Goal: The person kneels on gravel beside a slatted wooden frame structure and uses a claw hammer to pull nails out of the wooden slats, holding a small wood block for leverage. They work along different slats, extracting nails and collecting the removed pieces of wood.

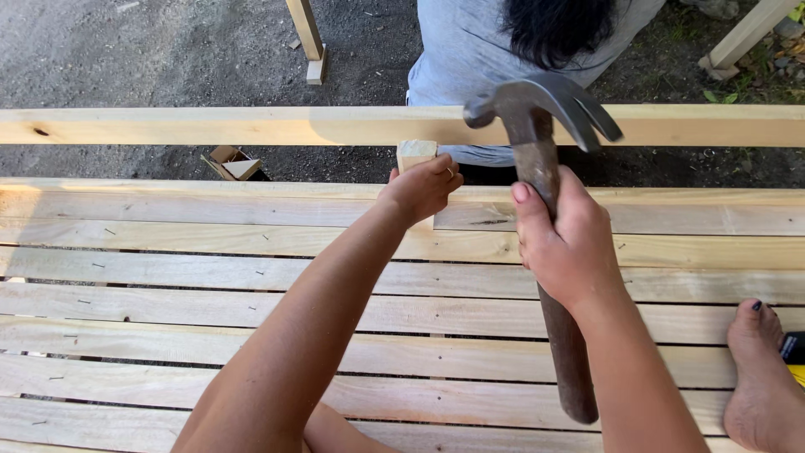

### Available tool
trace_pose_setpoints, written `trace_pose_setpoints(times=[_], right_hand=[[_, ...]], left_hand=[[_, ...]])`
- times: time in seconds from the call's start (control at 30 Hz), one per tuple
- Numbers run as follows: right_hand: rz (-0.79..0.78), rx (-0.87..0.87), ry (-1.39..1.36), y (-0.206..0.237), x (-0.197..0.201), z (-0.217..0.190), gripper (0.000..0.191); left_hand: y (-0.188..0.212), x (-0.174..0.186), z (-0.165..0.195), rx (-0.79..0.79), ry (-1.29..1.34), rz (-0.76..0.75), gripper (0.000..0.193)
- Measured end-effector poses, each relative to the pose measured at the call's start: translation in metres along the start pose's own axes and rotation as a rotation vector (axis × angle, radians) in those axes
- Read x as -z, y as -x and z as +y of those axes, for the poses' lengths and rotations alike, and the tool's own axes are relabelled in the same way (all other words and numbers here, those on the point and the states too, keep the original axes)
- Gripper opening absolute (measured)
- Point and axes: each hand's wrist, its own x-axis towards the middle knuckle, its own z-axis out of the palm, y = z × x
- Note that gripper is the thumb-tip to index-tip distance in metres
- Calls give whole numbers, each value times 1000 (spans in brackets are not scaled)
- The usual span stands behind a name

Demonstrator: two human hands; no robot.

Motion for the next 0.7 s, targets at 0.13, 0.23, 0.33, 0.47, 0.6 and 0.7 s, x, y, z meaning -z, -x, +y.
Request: trace_pose_setpoints(times=[0.13, 0.23, 0.33, 0.47, 0.6, 0.7], right_hand=[[-39, 180, 313, -18, -15, -23, 36], [-74, 160, 333, -23, -19, -25, 38], [-112, 81, 366, -23, -17, -22, 39], [-158, 188, 525, -28, -17, -16, 42], [-133, 170, 489, -28, -19, -8, 45], [-117, 101, 401, -21, -19, -4, 41]], left_hand=[[-5, -2, 1, 3, -8, 5, 66], [-4, -6, 2, -19, -15, -24, 66], [-9, -8, 6, -45, -33, -56, 65], [-19, -14, 11, -74, -17, -100, 65], [11, -2, 49, 468, 574, 456, 50], [58, 15, 89, 729, 1067, 549, 46]])
